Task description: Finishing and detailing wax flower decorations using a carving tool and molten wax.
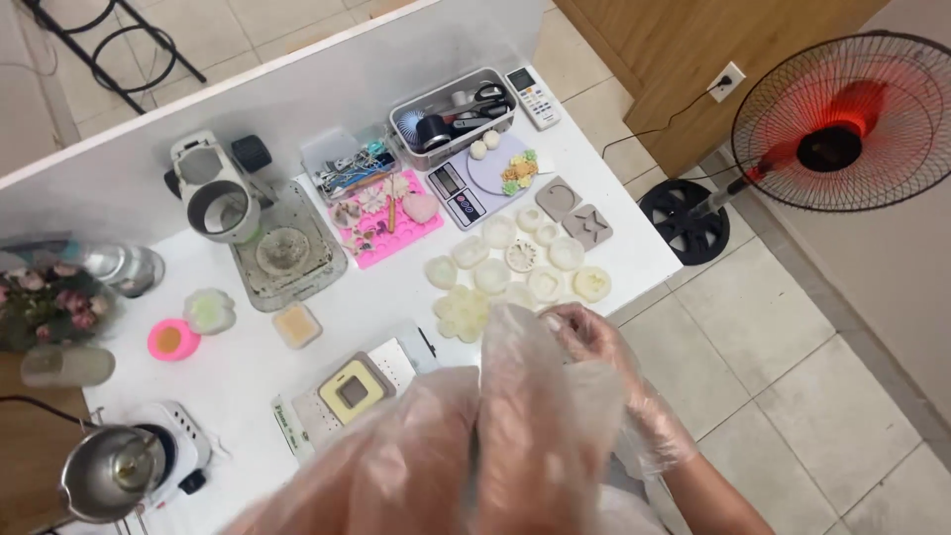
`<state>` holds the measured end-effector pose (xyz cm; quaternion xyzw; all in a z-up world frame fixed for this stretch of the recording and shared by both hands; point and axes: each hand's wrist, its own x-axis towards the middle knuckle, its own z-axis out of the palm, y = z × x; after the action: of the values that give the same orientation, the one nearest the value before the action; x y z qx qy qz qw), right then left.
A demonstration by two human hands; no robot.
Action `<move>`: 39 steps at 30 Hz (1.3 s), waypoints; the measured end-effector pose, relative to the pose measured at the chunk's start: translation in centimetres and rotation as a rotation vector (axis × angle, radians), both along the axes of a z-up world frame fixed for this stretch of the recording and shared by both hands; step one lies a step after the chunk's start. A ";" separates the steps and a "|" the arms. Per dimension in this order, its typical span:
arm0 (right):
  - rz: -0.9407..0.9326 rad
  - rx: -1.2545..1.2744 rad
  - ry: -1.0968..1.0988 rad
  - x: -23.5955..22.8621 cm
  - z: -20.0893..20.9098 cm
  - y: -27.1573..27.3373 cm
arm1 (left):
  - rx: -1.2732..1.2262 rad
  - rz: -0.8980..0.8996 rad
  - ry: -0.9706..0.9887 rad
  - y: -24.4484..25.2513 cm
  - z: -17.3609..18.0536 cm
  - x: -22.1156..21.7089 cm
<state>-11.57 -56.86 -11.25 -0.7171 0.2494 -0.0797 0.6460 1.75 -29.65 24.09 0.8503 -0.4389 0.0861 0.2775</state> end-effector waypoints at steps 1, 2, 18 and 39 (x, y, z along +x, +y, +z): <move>-0.022 0.005 -0.002 0.5 0.4 0.7 | -0.031 -0.050 -0.022 -1.1 -1.8 0.3; -0.022 0.047 -0.002 1.7 0.7 1.5 | -0.060 -0.095 -0.052 -1.9 -3.6 0.6; 0.633 0.124 -0.226 11.3 7.2 11.9 | -0.873 0.647 0.108 -4.7 -25.9 8.9; 0.601 -0.168 -0.175 12.2 -0.2 -3.1 | -1.235 1.126 1.245 4.0 -31.7 10.3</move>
<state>0.65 -59.91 -11.46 -0.7998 -0.0376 0.0331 0.5982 12.07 -25.70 -7.62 0.5361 0.3622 -0.0411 0.7614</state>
